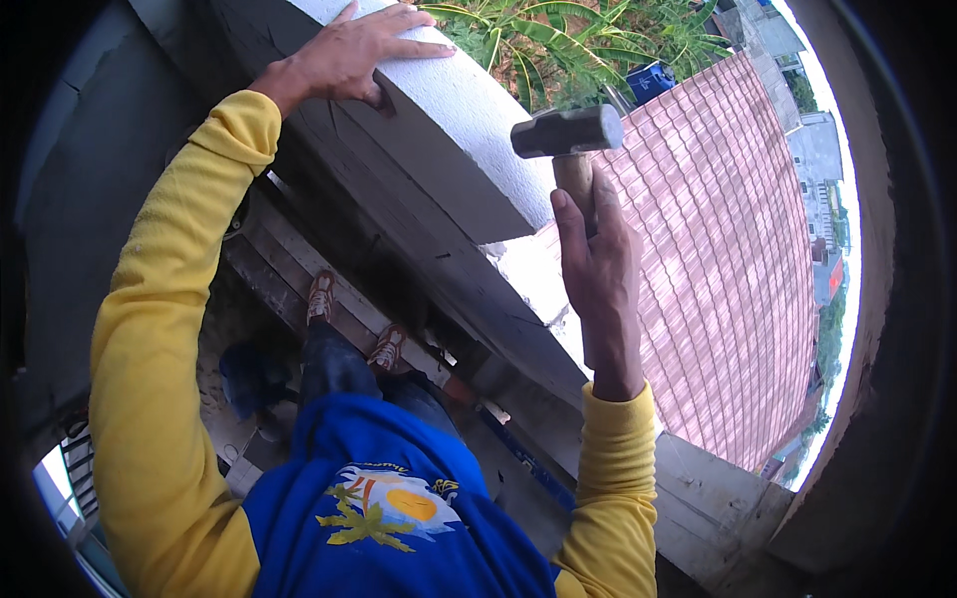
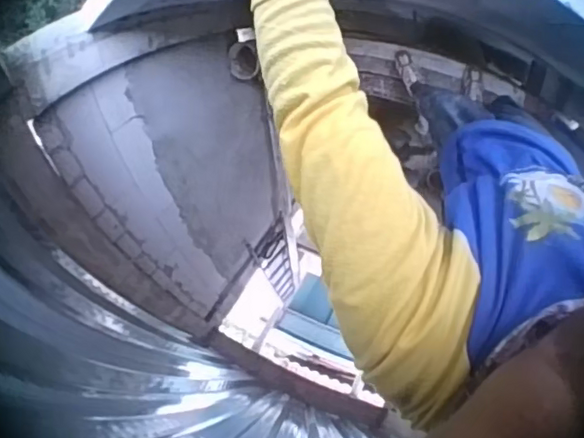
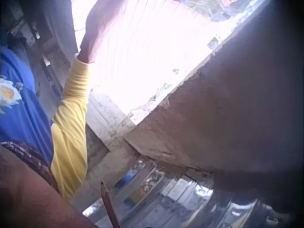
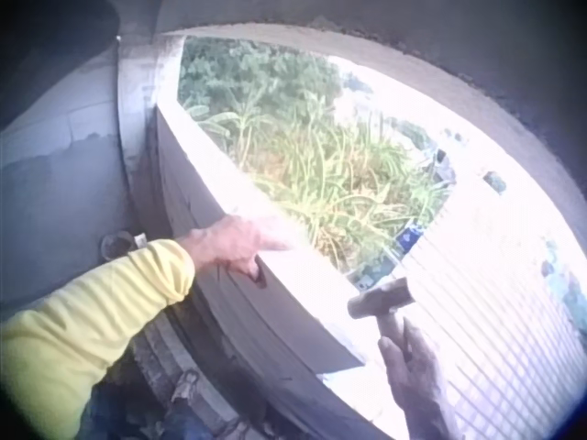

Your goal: The person scoops mortar from a bucket with a trowel and applies it to the top of a partially built wall. They then pick up a white block, apply mortar to its edges, place it on the wall, and tap it into position with a hammer. The person continues to apply mortar to the joints between blocks.

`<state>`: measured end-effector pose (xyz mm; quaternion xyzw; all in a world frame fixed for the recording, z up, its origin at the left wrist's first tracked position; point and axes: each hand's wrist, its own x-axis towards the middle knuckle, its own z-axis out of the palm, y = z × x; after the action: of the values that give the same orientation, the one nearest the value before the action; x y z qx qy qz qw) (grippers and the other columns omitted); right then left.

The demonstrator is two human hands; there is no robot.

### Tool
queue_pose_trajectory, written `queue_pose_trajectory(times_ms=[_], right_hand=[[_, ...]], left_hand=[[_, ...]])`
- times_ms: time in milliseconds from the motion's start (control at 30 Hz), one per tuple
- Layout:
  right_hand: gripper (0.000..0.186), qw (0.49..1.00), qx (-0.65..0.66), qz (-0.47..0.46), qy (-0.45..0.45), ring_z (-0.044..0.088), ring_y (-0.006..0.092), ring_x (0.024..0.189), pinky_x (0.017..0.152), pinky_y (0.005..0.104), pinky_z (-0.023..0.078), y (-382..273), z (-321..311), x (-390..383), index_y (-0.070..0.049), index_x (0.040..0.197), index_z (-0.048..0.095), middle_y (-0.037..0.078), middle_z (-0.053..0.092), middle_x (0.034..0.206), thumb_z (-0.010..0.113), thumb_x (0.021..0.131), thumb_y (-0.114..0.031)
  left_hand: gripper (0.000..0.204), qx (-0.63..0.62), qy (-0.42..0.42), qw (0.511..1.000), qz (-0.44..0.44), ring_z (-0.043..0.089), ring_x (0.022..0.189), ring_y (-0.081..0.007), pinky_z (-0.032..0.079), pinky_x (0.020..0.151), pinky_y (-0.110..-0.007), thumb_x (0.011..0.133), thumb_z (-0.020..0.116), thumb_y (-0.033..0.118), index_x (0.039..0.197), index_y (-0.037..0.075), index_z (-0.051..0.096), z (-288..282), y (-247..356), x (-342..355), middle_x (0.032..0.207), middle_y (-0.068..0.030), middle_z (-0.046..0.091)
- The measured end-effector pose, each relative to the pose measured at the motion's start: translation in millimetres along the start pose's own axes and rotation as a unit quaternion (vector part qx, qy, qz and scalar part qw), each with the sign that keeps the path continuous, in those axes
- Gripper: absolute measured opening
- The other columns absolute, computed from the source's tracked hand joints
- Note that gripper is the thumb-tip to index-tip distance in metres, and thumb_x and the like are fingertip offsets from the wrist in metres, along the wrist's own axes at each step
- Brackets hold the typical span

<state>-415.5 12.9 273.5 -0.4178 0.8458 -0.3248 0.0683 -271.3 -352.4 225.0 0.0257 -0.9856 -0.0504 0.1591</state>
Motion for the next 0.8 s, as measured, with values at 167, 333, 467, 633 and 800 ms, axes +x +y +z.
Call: queue_pose_trajectory(times_ms=[167,333,467,633,800], right_hand=[[0.056,0.998,-0.001,-0.002,-0.061,0.076,0.0305,0.083,0.076,0.043,0.057,-2.1,-4.8,4.8,0.004,0.146,0.058,0.023,0.076,0.098,0.067,0.106,-0.034],[0.055,1.0,0.002,-0.014,0.005,0.076,0.031,0.089,0.08,0.0424,0.057,6.1,-1.1,-5.3,0.005,0.144,0.059,0.026,0.076,0.102,0.067,0.107,-0.034],[0.054,0.998,-0.019,-0.02,-0.055,0.073,0.0239,0.078,0.072,0.0394,0.056,-0.4,-15.6,2.8,0.003,0.146,0.058,0.021,0.076,0.095,0.067,0.107,-0.034],[0.06,0.994,0.065,0.089,-0.003,0.072,0.02,0.078,0.071,0.0376,0.055,-9.4,-12.1,-2.3,0.004,0.148,0.056,0.019,0.075,0.092,0.066,0.107,-0.038],[0.06,0.998,0.011,0.035,-0.049,0.074,0.0279,0.085,0.079,0.0409,0.056,7.8,-14.1,-0.1,0.006,0.145,0.058,0.022,0.075,0.098,0.066,0.106,-0.039]], left_hand=[[0.092,-0.04,0.026,0.997,0.059,0.055,0.138,-0.0393,0.047,0.115,-0.049,0.065,0.096,0.038,0.149,0.019,0.062,-9.1,-1.3,1.8,0.148,-0.0172,0.06],[0.091,-0.017,0.028,0.998,0.049,0.055,0.137,-0.0394,0.047,0.115,-0.049,0.065,0.095,0.035,0.147,0.018,0.063,-4.9,-3.4,3.3,0.145,-0.0173,0.061],[0.089,-0.048,0.048,0.993,0.092,0.056,0.137,-0.0396,0.047,0.115,-0.05,0.065,0.095,0.035,0.146,0.017,0.064,-9.6,-2.9,1.4,0.146,-0.0179,0.061],[0.087,0.001,0.023,0.998,0.059,0.056,0.136,-0.0401,0.048,0.114,-0.05,0.065,0.096,0.035,0.144,0.015,0.065,-4.1,-6.8,1.5,0.144,-0.0187,0.061],[0.088,-0.048,0.049,0.993,0.1,0.056,0.135,-0.0415,0.047,0.114,-0.051,0.064,0.096,0.036,0.143,0.013,0.066,-11.0,3.5,6.8,0.145,-0.0195,0.061]])
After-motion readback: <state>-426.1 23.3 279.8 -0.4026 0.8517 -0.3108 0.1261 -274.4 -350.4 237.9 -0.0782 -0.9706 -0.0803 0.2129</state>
